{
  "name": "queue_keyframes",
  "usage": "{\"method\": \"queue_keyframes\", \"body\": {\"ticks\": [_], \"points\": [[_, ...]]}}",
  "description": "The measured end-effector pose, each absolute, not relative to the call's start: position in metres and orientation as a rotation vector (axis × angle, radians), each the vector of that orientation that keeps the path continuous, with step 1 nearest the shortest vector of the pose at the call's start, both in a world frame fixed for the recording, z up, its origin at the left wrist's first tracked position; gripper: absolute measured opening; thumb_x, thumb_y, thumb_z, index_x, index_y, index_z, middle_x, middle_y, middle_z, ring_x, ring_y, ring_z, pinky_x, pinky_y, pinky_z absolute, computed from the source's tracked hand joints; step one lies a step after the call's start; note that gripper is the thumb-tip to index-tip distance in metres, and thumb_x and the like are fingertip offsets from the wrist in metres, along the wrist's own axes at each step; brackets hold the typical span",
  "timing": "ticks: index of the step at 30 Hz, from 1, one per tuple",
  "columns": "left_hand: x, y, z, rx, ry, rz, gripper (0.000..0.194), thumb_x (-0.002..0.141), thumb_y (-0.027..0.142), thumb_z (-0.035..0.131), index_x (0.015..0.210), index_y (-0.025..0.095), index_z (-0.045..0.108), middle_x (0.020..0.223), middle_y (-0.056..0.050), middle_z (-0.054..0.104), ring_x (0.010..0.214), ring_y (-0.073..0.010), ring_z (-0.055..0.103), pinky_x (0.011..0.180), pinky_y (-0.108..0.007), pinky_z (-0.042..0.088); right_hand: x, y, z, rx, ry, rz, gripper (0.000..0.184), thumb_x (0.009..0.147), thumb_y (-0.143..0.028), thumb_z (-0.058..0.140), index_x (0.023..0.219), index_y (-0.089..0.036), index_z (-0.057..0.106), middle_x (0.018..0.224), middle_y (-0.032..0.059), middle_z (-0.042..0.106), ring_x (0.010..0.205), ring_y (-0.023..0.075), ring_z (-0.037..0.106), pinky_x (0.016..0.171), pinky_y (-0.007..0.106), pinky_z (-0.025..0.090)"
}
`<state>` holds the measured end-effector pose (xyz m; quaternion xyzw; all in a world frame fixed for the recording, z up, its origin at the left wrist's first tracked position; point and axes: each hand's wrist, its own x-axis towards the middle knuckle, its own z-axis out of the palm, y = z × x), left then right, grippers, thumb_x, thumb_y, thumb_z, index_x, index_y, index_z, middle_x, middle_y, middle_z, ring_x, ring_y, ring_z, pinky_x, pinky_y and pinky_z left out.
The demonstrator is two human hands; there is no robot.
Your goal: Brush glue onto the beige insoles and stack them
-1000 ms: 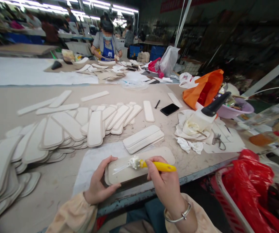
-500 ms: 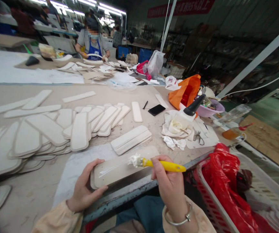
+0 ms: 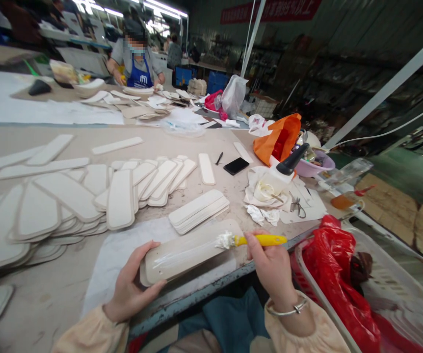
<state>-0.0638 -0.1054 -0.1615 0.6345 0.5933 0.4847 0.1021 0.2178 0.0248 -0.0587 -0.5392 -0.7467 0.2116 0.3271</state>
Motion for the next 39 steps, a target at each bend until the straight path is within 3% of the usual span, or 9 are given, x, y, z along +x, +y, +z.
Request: {"method": "queue_keyframes", "body": {"ticks": [4,7,10,13,18,21,27,30,39], "points": [[-0.064,-0.104,-0.162,1.886,1.765,1.422,0.07,0.073,0.03,0.068,0.135,0.017,0.037,0.122,-0.014,0.056,0.113,-0.0263,0.055,0.097,-0.042,0.049,0.235,0.026,-0.054,-1.385,-1.909,0.262,0.025,0.092,-0.036,0.052,0.077,-0.018,0.061,0.058,-0.0017,0.059,0.05,0.0124,0.057,0.056,0.025,0.046],[-0.065,-0.103,-0.163,1.898,1.779,1.428,0.07,0.074,0.031,0.068,0.135,0.016,0.038,0.122,-0.015,0.056,0.113,-0.0273,0.056,0.097,-0.043,0.05,0.225,0.016,-0.059,-1.187,-1.969,0.093,0.011,0.09,-0.025,0.057,0.095,-0.017,0.062,0.078,0.0028,0.068,0.067,0.0141,0.065,0.066,0.024,0.051],[-0.065,-0.103,-0.164,1.901,1.807,1.427,0.071,0.074,0.034,0.069,0.135,0.016,0.038,0.121,-0.015,0.058,0.111,-0.0284,0.057,0.096,-0.045,0.051,0.204,0.002,-0.066,-0.993,-2.193,-0.019,0.012,0.089,-0.017,0.058,0.1,-0.016,0.062,0.09,0.0079,0.071,0.081,0.0175,0.067,0.076,0.028,0.052],[-0.065,-0.103,-0.167,1.881,1.815,1.434,0.072,0.073,0.035,0.07,0.135,0.017,0.038,0.12,-0.015,0.058,0.11,-0.0292,0.058,0.094,-0.046,0.052,0.178,-0.02,-0.067,-0.977,-2.446,-0.035,0.011,0.09,-0.018,0.054,0.096,-0.015,0.062,0.076,0.0072,0.068,0.068,0.0186,0.063,0.064,0.03,0.05],[-0.064,-0.103,-0.173,1.786,1.737,1.499,0.079,0.073,0.033,0.071,0.14,0.018,0.033,0.123,-0.015,0.057,0.111,-0.0291,0.058,0.095,-0.047,0.051,0.143,-0.057,-0.056,-0.831,-2.562,0.321,0.014,0.091,-0.022,0.05,0.097,-0.017,0.062,0.073,0.0054,0.066,0.063,0.018,0.06,0.058,0.03,0.046],[-0.061,-0.104,-0.173,1.731,1.689,1.529,0.082,0.072,0.032,0.073,0.141,0.018,0.031,0.124,-0.015,0.055,0.113,-0.0286,0.057,0.097,-0.047,0.049,0.137,-0.062,-0.052,-0.905,-2.239,0.807,0.013,0.093,-0.026,0.05,0.097,-0.02,0.061,0.075,0.0028,0.068,0.066,0.0149,0.062,0.063,0.027,0.048],[-0.061,-0.105,-0.168,1.701,1.609,1.531,0.088,0.071,0.032,0.072,0.144,0.02,0.024,0.127,-0.015,0.053,0.115,-0.0276,0.055,0.1,-0.047,0.047,0.124,-0.046,-0.061,-1.195,-1.541,1.412,0.028,0.093,-0.045,0.049,0.087,-0.018,0.055,0.052,-0.0045,0.053,0.043,0.0088,0.041,0.042,0.021,0.033],[-0.061,-0.106,-0.167,1.68,1.608,1.524,0.088,0.071,0.031,0.072,0.144,0.02,0.024,0.127,-0.015,0.052,0.115,-0.0274,0.055,0.099,-0.046,0.047,0.116,-0.041,-0.064,-1.204,-1.591,1.449,0.031,0.091,-0.048,0.051,0.085,-0.018,0.055,0.051,-0.0044,0.053,0.044,0.0093,0.041,0.045,0.022,0.034],[-0.061,-0.103,-0.161,1.764,1.649,1.519,0.082,0.072,0.03,0.071,0.141,0.018,0.029,0.123,-0.015,0.055,0.113,-0.0282,0.056,0.097,-0.046,0.049,0.156,-0.015,-0.053,-1.343,-1.659,0.991,0.029,0.09,-0.045,0.054,0.078,-0.018,0.057,0.053,-0.0035,0.053,0.051,0.0125,0.048,0.056,0.026,0.04]]}}
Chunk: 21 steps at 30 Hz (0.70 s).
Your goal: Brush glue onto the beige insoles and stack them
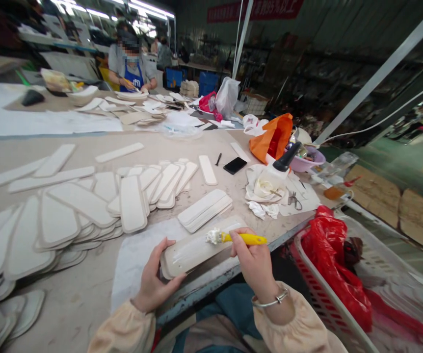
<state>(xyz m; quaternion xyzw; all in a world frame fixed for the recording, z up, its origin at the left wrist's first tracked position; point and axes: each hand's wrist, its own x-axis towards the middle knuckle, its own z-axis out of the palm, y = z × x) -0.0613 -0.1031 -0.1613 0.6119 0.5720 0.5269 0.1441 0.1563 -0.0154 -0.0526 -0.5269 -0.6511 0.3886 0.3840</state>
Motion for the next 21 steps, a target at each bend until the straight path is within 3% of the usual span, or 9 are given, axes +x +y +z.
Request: {"method": "queue_keyframes", "body": {"ticks": [6,14,21], "points": [[-0.061,-0.104,-0.166,1.704,1.63,1.524,0.084,0.071,0.03,0.072,0.142,0.018,0.028,0.124,-0.014,0.054,0.112,-0.0277,0.057,0.096,-0.045,0.05,0.116,-0.044,-0.059,-1.196,-1.592,1.458,0.031,0.09,-0.049,0.051,0.089,-0.018,0.056,0.053,-0.0041,0.055,0.045,0.0105,0.043,0.044,0.023,0.034],[-0.062,-0.104,-0.162,1.77,1.684,1.484,0.08,0.073,0.03,0.07,0.14,0.017,0.03,0.124,-0.015,0.055,0.114,-0.0279,0.056,0.097,-0.046,0.049,0.147,-0.017,-0.058,-1.326,-1.632,1.029,0.031,0.09,-0.044,0.053,0.076,-0.018,0.058,0.053,-0.0032,0.054,0.047,0.0109,0.045,0.051,0.025,0.038],[-0.063,-0.103,-0.166,1.767,1.692,1.489,0.082,0.072,0.032,0.071,0.141,0.018,0.03,0.123,-0.015,0.056,0.111,-0.0284,0.058,0.093,-0.046,0.051,0.121,-0.04,-0.068,-1.209,-1.532,1.401,0.032,0.09,-0.049,0.051,0.087,-0.018,0.057,0.052,-0.0033,0.056,0.043,0.0102,0.045,0.044,0.022,0.037]]}}
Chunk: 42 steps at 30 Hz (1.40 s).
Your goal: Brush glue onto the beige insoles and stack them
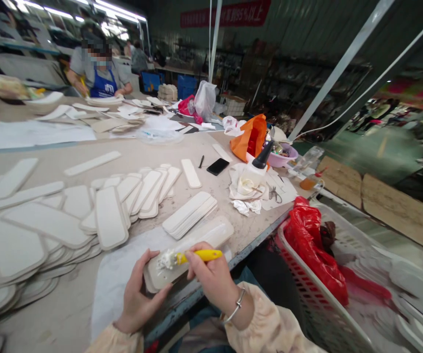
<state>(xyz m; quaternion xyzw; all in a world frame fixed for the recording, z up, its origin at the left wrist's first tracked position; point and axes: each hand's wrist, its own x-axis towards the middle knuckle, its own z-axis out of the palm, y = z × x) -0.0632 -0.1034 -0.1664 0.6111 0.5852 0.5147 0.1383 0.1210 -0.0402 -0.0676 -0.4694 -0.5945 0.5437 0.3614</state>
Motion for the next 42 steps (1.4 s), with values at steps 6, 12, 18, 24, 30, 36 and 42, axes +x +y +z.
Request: {"method": "queue_keyframes", "body": {"ticks": [6,12,18,24,30,36,42], "points": [[-0.065,-0.103,-0.167,1.769,1.736,1.465,0.078,0.073,0.034,0.07,0.139,0.018,0.033,0.121,-0.014,0.056,0.111,-0.0287,0.057,0.093,-0.046,0.052,0.156,-0.01,-0.063,-1.345,-1.634,1.03,0.031,0.09,-0.046,0.051,0.081,-0.017,0.059,0.051,-0.0028,0.056,0.045,0.0117,0.049,0.049,0.025,0.043],[-0.065,-0.102,-0.17,1.749,1.735,1.438,0.077,0.073,0.033,0.07,0.139,0.019,0.033,0.122,-0.014,0.056,0.112,-0.0296,0.056,0.095,-0.049,0.05,0.214,0.023,-0.056,-1.439,-1.698,0.49,0.029,0.09,-0.045,0.053,0.086,-0.018,0.062,0.056,-0.001,0.06,0.051,0.0156,0.057,0.054,0.028,0.047],[-0.066,-0.103,-0.171,1.757,1.734,1.453,0.078,0.073,0.032,0.07,0.14,0.018,0.032,0.123,-0.015,0.055,0.113,-0.0297,0.055,0.096,-0.049,0.049,0.2,-0.013,-0.063,-1.175,-2.207,0.177,0.015,0.09,-0.024,0.054,0.1,-0.019,0.064,0.092,0.0089,0.072,0.081,0.0204,0.068,0.074,0.033,0.052],[-0.065,-0.102,-0.17,1.731,1.698,1.486,0.079,0.072,0.032,0.072,0.14,0.019,0.033,0.123,-0.013,0.055,0.113,-0.0281,0.056,0.096,-0.047,0.049,0.152,-0.064,-0.05,-0.888,-2.435,0.528,0.014,0.09,-0.02,0.051,0.097,-0.019,0.063,0.075,0.0042,0.068,0.065,0.0153,0.062,0.063,0.027,0.047],[-0.065,-0.103,-0.173,1.744,1.694,1.513,0.081,0.07,0.031,0.073,0.139,0.017,0.034,0.122,-0.014,0.056,0.112,-0.0281,0.057,0.096,-0.046,0.05,0.132,-0.06,-0.062,-1.083,-1.909,1.205,0.02,0.094,-0.033,0.048,0.088,-0.019,0.061,0.06,-0.0019,0.06,0.053,0.0108,0.057,0.054,0.021,0.044],[-0.064,-0.103,-0.17,1.767,1.683,1.503,0.08,0.07,0.031,0.074,0.139,0.016,0.034,0.122,-0.015,0.056,0.113,-0.0276,0.056,0.098,-0.046,0.048,0.178,-0.025,-0.069,-1.344,-1.679,1.011,0.027,0.092,-0.039,0.052,0.075,-0.019,0.057,0.05,-0.0039,0.054,0.049,0.012,0.053,0.056,0.024,0.045],[-0.065,-0.103,-0.173,1.744,1.687,1.496,0.077,0.071,0.03,0.073,0.137,0.016,0.036,0.122,-0.015,0.055,0.115,-0.0285,0.054,0.1,-0.048,0.046,0.218,-0.003,-0.061,-1.356,-1.796,0.414,0.017,0.092,-0.032,0.053,0.088,-0.018,0.062,0.069,0.0015,0.066,0.059,0.0148,0.062,0.058,0.026,0.049]]}}
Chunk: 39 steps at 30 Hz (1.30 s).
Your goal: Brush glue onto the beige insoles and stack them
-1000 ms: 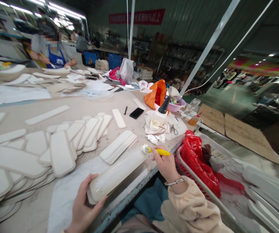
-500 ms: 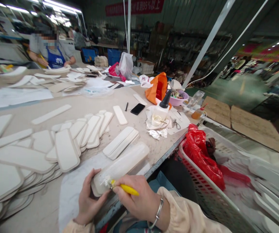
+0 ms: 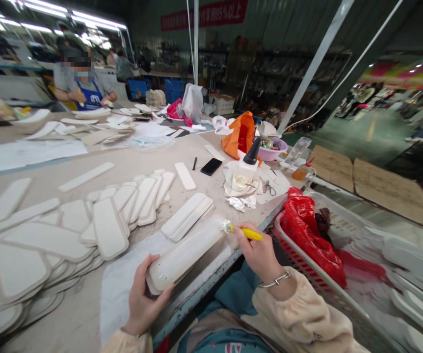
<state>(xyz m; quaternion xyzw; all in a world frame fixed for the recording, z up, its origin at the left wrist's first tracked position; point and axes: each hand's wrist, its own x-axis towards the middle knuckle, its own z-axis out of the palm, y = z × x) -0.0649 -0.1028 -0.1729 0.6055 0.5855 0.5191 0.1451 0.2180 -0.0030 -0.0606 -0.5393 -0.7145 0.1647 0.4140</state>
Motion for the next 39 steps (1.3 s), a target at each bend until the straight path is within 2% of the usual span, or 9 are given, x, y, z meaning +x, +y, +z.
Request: {"method": "queue_keyframes", "body": {"ticks": [3,6,12,15,18,25,31,36,39], "points": [[-0.066,-0.103,-0.176,1.723,1.678,1.505,0.078,0.071,0.031,0.073,0.138,0.018,0.036,0.123,-0.015,0.055,0.115,-0.0295,0.054,0.101,-0.05,0.045,0.216,-0.009,-0.066,-1.254,-1.983,0.177,0.011,0.091,-0.024,0.055,0.097,-0.018,0.062,0.088,0.0064,0.071,0.076,0.0179,0.068,0.07,0.028,0.051],[-0.066,-0.103,-0.178,1.718,1.67,1.503,0.078,0.071,0.031,0.073,0.138,0.018,0.035,0.124,-0.015,0.055,0.116,-0.0299,0.054,0.102,-0.051,0.045,0.199,-0.027,-0.067,-1.096,-2.19,0.109,0.014,0.089,-0.017,0.056,0.102,-0.018,0.061,0.089,0.0068,0.072,0.077,0.0181,0.068,0.071,0.028,0.051],[-0.064,-0.103,-0.175,1.704,1.668,1.52,0.081,0.07,0.03,0.074,0.14,0.018,0.033,0.124,-0.016,0.054,0.115,-0.0292,0.054,0.099,-0.05,0.047,0.153,-0.062,-0.056,-0.973,-2.067,0.851,0.009,0.092,-0.023,0.053,0.094,-0.02,0.062,0.074,0.0004,0.067,0.066,0.0119,0.063,0.063,0.022,0.048],[-0.062,-0.103,-0.171,1.73,1.643,1.554,0.08,0.07,0.032,0.073,0.139,0.018,0.033,0.122,-0.015,0.056,0.112,-0.0284,0.056,0.097,-0.048,0.049,0.137,-0.064,-0.061,-1.129,-1.774,1.229,0.02,0.094,-0.035,0.049,0.088,-0.019,0.06,0.057,-0.0034,0.058,0.051,0.01,0.053,0.052,0.021,0.042],[-0.062,-0.103,-0.169,1.728,1.621,1.561,0.08,0.071,0.032,0.072,0.139,0.018,0.033,0.123,-0.015,0.055,0.113,-0.0281,0.056,0.097,-0.048,0.049,0.13,-0.058,-0.071,-1.177,-1.625,1.431,0.026,0.093,-0.042,0.049,0.085,-0.019,0.057,0.052,-0.0051,0.053,0.045,0.0091,0.044,0.047,0.022,0.037],[-0.062,-0.104,-0.172,1.703,1.593,1.532,0.083,0.07,0.031,0.073,0.14,0.018,0.03,0.126,-0.016,0.053,0.115,-0.028,0.054,0.1,-0.049,0.046,0.147,-0.042,-0.064,-1.272,-1.598,1.255,0.027,0.092,-0.042,0.052,0.078,-0.018,0.056,0.05,-0.0054,0.051,0.049,0.0097,0.046,0.054,0.023,0.038],[-0.061,-0.103,-0.167,1.702,1.614,1.537,0.08,0.071,0.03,0.072,0.139,0.018,0.032,0.124,-0.015,0.054,0.113,-0.0272,0.055,0.098,-0.047,0.048,0.135,-0.049,-0.065,-1.163,-1.67,1.455,0.026,0.092,-0.042,0.051,0.085,-0.018,0.057,0.052,-0.0052,0.052,0.048,0.0099,0.047,0.052,0.023,0.038],[-0.062,-0.104,-0.166,1.734,1.629,1.522,0.081,0.071,0.032,0.073,0.139,0.017,0.031,0.124,-0.016,0.054,0.113,-0.0281,0.056,0.097,-0.048,0.048,0.146,-0.035,-0.064,-1.263,-1.653,1.196,0.026,0.091,-0.041,0.053,0.08,-0.018,0.058,0.051,-0.0049,0.051,0.048,0.0108,0.048,0.052,0.024,0.04],[-0.063,-0.104,-0.168,1.728,1.631,1.519,0.08,0.071,0.032,0.073,0.139,0.017,0.032,0.124,-0.016,0.054,0.114,-0.0286,0.055,0.098,-0.048,0.048,0.143,-0.034,-0.06,-1.221,-1.59,1.23,0.026,0.091,-0.042,0.052,0.082,-0.018,0.057,0.051,-0.0047,0.052,0.047,0.0107,0.048,0.05,0.023,0.04]]}}
